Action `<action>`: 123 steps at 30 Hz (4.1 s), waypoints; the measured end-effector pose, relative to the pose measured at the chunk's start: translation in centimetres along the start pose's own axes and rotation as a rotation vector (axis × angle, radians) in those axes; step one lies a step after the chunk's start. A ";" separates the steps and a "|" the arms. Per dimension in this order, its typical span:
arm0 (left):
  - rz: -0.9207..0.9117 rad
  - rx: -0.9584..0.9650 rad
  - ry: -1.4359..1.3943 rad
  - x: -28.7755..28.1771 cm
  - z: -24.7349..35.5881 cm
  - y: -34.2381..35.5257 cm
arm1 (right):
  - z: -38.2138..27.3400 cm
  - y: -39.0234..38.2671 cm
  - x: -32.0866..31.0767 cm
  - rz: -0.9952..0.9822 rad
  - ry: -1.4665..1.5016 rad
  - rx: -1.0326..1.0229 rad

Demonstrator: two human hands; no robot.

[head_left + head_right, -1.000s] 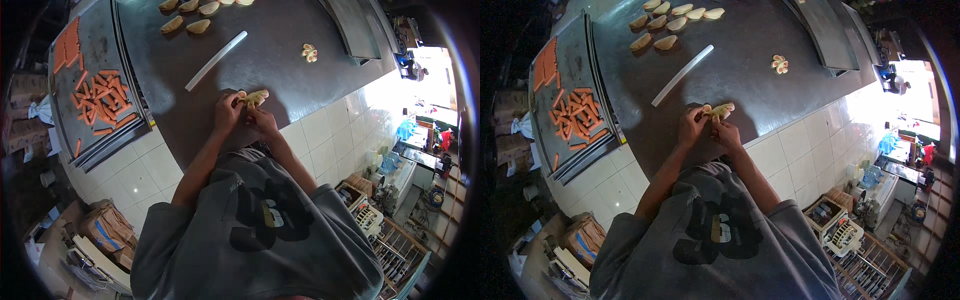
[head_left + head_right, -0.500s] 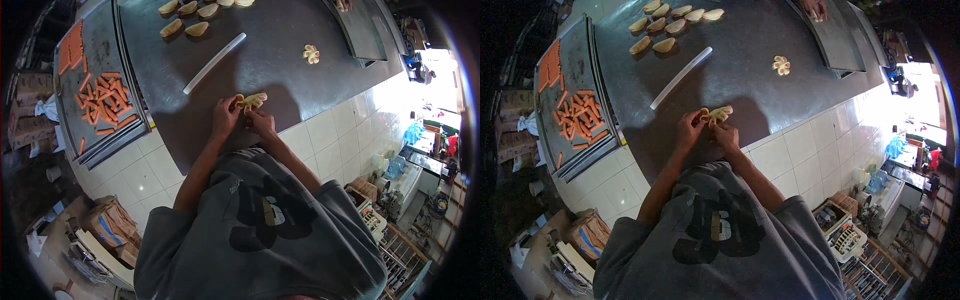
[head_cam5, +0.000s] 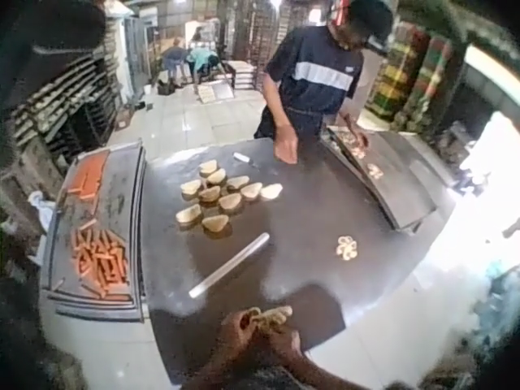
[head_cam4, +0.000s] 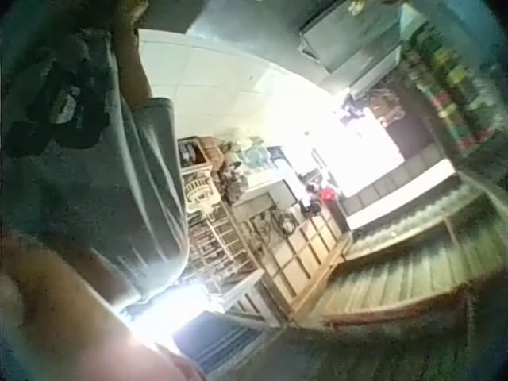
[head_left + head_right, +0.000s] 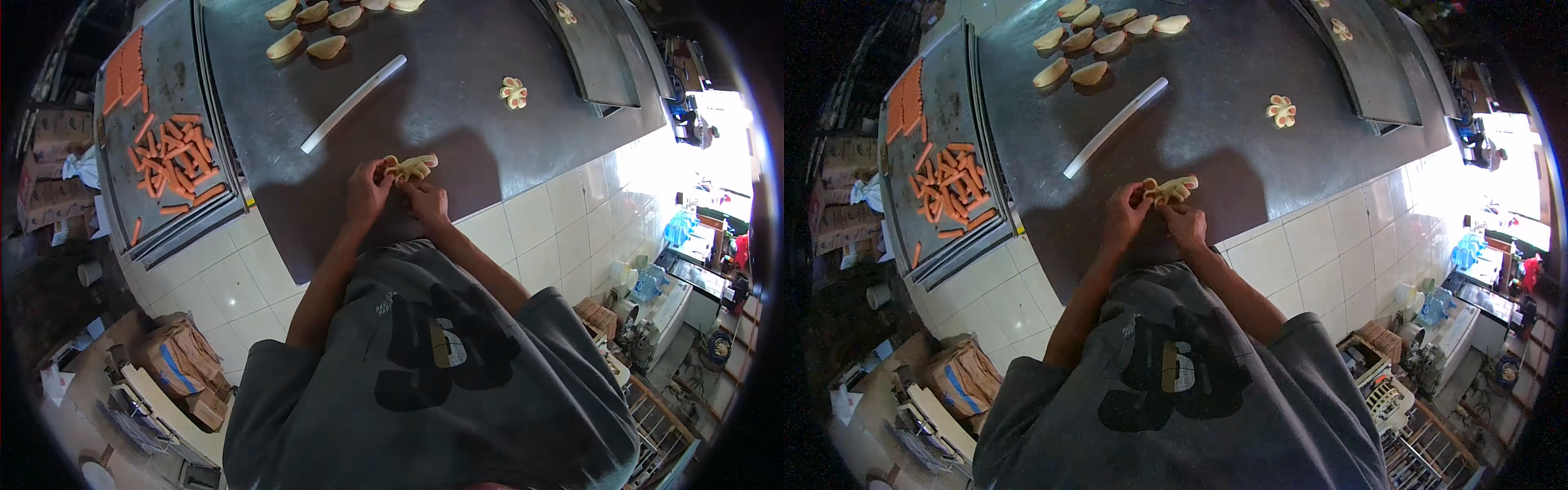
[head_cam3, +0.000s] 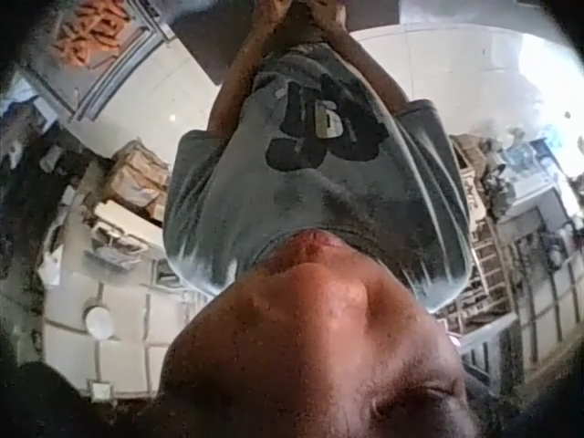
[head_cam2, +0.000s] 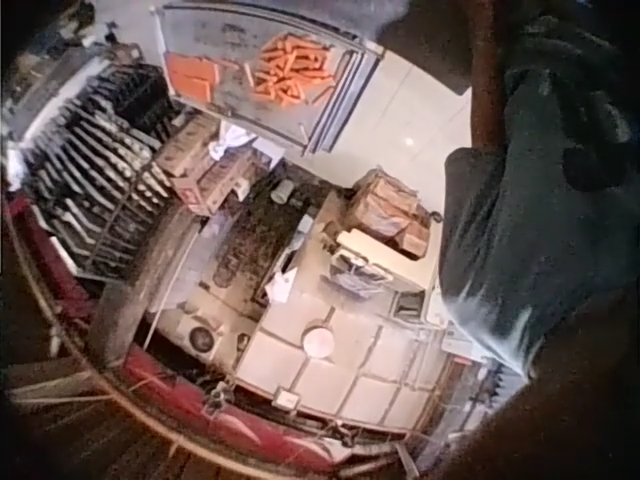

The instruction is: Shape pre-portioned dough into flower-like patterns using a knife and manual folding on a stainless steel table.

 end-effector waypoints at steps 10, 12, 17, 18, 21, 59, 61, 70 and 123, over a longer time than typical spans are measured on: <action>-0.025 -0.059 0.031 0.0 0.0 0.2 | -0.7 0.1 -1.1 0.117 -0.153 -0.056; -0.031 -0.078 -0.007 0.2 -0.1 0.1 | -1.2 -0.3 -1.6 0.148 -0.179 -0.113; -0.004 -0.072 -0.021 0.2 -0.5 -0.4 | -1.0 0.4 -4.6 0.077 -0.320 -0.200; 0.003 -0.075 -0.023 0.1 0.0 -0.4 | -1.9 0.0 -6.3 0.187 -0.289 -0.252; 0.133 -0.162 0.079 -1.4 0.3 -0.7 | -3.7 0.9 -8.8 0.251 -0.220 -0.425; 0.293 -0.157 0.034 2.5 1.7 -2.8 | -14.2 7.6 -2.9 -0.638 -0.545 -0.870; 0.301 -0.156 0.032 2.7 1.7 -2.7 | -14.7 7.4 -2.3 -0.646 -0.553 -0.914; 0.277 -0.195 -0.027 2.9 1.8 -2.3 | -13.8 7.6 -0.8 -0.763 -0.540 -0.897; 0.191 -0.101 0.276 4.4 1.8 -1.1 | -8.2 5.0 -6.2 -0.447 -0.431 -1.014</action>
Point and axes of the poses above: each hand's wrist, its own y-axis towards the middle knuckle, its own x-axis out of the palm, z = x × y, the point moved 8 cm from there along y, towards the middle knuckle, and after that the axes turned 11 degrees about -y, right-handed, at the moved point
